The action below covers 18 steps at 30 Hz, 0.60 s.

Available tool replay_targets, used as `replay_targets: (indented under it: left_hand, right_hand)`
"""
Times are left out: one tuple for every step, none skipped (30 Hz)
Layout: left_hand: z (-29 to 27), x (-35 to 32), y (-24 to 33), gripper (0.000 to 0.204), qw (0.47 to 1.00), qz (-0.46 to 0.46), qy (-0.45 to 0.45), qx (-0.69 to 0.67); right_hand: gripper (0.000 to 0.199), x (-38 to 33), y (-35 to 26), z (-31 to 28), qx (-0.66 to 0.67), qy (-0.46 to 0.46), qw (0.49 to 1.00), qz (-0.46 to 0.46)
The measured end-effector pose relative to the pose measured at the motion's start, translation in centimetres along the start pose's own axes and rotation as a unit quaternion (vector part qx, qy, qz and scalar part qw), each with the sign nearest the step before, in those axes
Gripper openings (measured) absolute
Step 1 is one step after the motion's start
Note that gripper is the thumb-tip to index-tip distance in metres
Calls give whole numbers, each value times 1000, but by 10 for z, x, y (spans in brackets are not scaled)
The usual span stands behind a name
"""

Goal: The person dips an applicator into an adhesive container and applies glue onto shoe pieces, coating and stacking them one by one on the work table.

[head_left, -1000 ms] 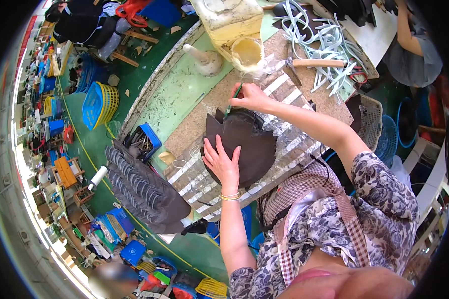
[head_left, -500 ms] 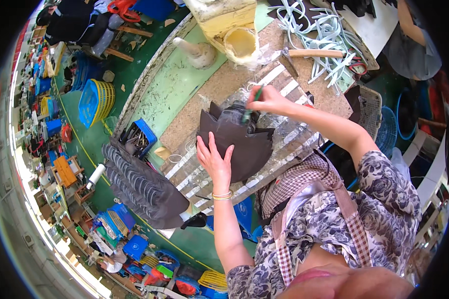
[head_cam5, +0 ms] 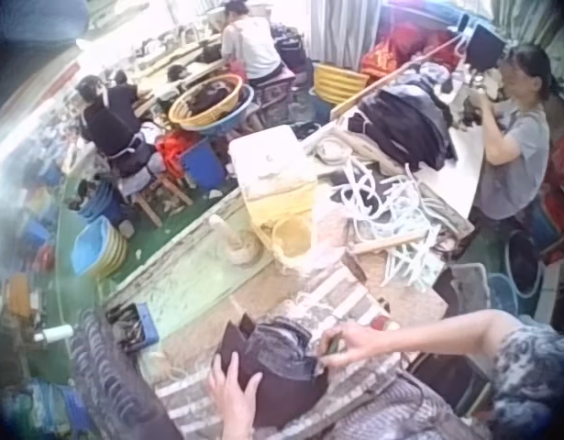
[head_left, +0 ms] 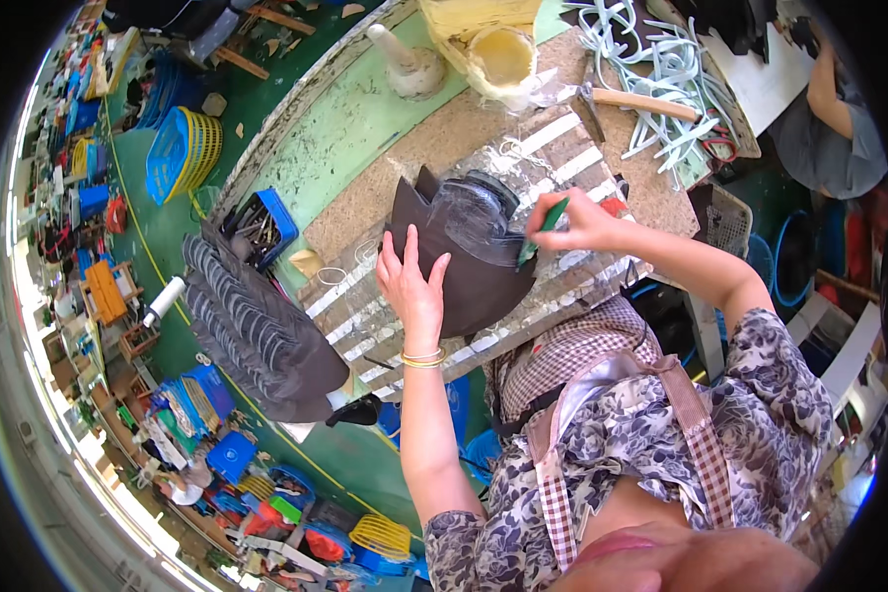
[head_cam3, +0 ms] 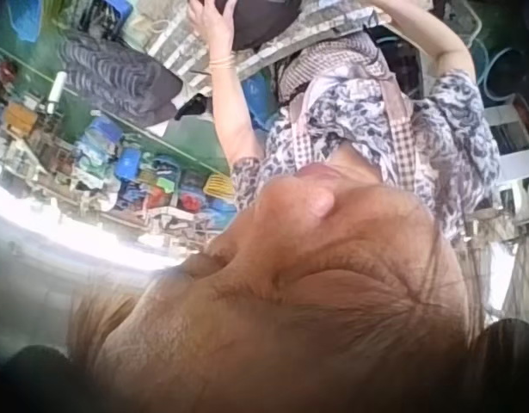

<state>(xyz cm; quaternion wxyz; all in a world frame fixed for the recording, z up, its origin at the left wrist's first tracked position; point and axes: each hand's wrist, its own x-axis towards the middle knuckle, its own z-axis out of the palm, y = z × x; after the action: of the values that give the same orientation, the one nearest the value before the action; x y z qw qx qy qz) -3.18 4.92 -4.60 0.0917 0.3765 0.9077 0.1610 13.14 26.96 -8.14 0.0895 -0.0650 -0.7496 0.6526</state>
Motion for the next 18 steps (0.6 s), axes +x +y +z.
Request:
replay_targets:
  left_hand:
    - [-1,-2,2,64,1000,-4,12,-2]
    - [-3,-1,-1,67,1000,-3,23,-3]
    - [-4,-3,-4,67,1000,-5,25,-1]
    - [-5,-3,-5,70,1000,-4,29,-3]
    - [-2,-1,-3,73,1000,2,30,-8]
    - [0,0,1,73,1000,7,29,-8]
    - [1,3,2,73,1000,10,24,-13]
    - [2,3,6,73,1000,11,17,-18]
    - [2,5,10,74,1000,12,10,-11]
    - [0,5,12,74,1000,10,11,-8]
    - [-4,4,14,74,1000,11,7,-6]
    - [-6,5,16,74,1000,14,1,-4]
    - [-6,3,13,74,1000,11,5,-4]
    - [-6,3,12,74,1000,10,6,-5]
    - [-7,2,10,75,1000,7,6,-5]
    - [-7,5,12,75,1000,10,4,-8]
    - [-6,6,14,75,1000,15,2,-11]
    - [-6,5,17,76,1000,8,-12,-8]
  right_hand:
    - [22,-4,-1,-4,4,25,996,83]
    - [18,12,-25,-10,16,26,984,174]
    - [18,32,-34,1,39,40,992,116]
    - [18,53,-42,13,62,56,995,58]
    - [19,69,-37,25,-5,37,999,24]
    - [20,85,-26,36,-70,17,997,-11]
    - [22,104,-17,42,-101,40,994,-12]
    - [24,118,-10,41,-131,62,989,-10]
    - [25,129,-6,36,-163,98,982,2]
    - [26,138,-9,36,-192,127,973,12]
    - [30,139,-11,30,-197,156,967,45]
    - [28,131,-15,24,-84,189,978,35]
    - [26,120,-29,22,-26,190,980,59]
    - [23,108,-40,18,29,198,976,84]
    - [23,102,-32,19,29,197,976,84]
    - [22,97,-25,18,-55,166,981,88]
    - [20,93,-19,15,-138,134,977,91]
    - [20,90,-14,10,-140,138,976,94]
